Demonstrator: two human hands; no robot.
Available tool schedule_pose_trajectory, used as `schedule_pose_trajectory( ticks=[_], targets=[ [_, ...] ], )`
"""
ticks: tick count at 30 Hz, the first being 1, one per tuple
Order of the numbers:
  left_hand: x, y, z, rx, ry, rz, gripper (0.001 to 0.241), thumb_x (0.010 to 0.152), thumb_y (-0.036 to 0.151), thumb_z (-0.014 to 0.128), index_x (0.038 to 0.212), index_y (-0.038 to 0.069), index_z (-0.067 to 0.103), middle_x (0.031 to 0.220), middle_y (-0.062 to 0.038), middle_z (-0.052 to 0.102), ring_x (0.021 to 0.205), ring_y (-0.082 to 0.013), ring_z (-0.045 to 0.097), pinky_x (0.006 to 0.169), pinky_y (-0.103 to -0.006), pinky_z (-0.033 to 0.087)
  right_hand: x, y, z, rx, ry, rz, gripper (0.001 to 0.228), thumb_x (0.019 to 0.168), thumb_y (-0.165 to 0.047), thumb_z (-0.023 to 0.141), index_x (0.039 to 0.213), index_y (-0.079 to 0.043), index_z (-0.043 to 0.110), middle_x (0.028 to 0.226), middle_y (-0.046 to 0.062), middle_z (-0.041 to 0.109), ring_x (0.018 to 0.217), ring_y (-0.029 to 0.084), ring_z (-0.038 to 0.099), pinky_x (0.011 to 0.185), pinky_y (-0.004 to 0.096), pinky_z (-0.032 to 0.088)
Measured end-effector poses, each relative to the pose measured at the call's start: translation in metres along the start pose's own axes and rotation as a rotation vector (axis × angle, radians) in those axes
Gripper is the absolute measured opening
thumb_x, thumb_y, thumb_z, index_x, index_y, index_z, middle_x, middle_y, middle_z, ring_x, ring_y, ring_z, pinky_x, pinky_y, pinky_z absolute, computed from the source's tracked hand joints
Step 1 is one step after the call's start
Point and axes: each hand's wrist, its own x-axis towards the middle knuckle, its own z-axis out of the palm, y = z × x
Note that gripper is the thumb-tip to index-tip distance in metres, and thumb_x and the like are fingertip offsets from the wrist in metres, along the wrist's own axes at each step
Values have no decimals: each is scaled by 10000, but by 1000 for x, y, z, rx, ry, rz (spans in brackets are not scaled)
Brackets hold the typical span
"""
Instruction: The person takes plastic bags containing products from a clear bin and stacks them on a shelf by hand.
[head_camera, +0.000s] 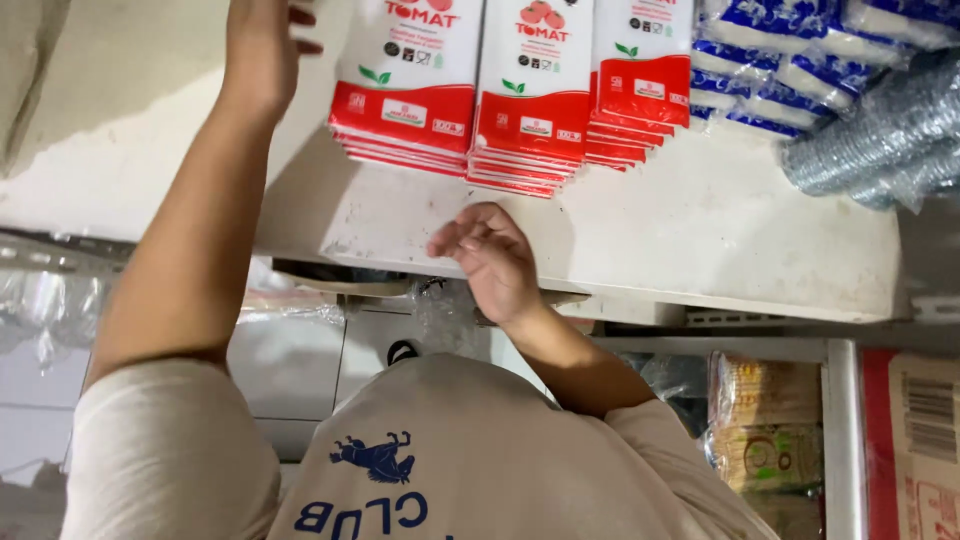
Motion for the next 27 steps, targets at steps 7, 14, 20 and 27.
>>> schedule_pose_trajectory(
  ticks=[7,14,20,27],
  targets=[
    [-218,84,5,-182,216,-6,740,1067,720,404,1368,55,524,1173,-73,615,1102,-190,606,860,-369,565,-35,-60,-34,-126,-26,-5,187,1024,-41,543,1195,22,589,1044,182,714,996,316,698,942,456,562],
    [-356,105,83,-120,406,-30,650,1096,603,426,1349,18,556,1143,-68,642,1077,-154,607,840,-290,507,-72,-113,-63,-194,48,31,182,1000,-47,539,1165,10,593,1013,182,703,948,296,691,928,455,575],
    [-435,139,147,-82,488,30,547,1118,485,488,1385,12,552,1192,-76,639,1115,-158,582,904,-288,509,-103,-128,-69,-241,-125,111,181,1004,-43,543,1169,12,595,1026,188,706,942,299,692,914,435,572],
    [-548,184,212,18,686,-38,507,1082,441,539,1357,17,581,1173,-69,645,1118,-150,599,888,-294,517,-160,-109,-66,-144,-296,259,210,1001,-38,558,1198,21,598,1025,190,709,948,285,692,917,425,581]
  ],
)
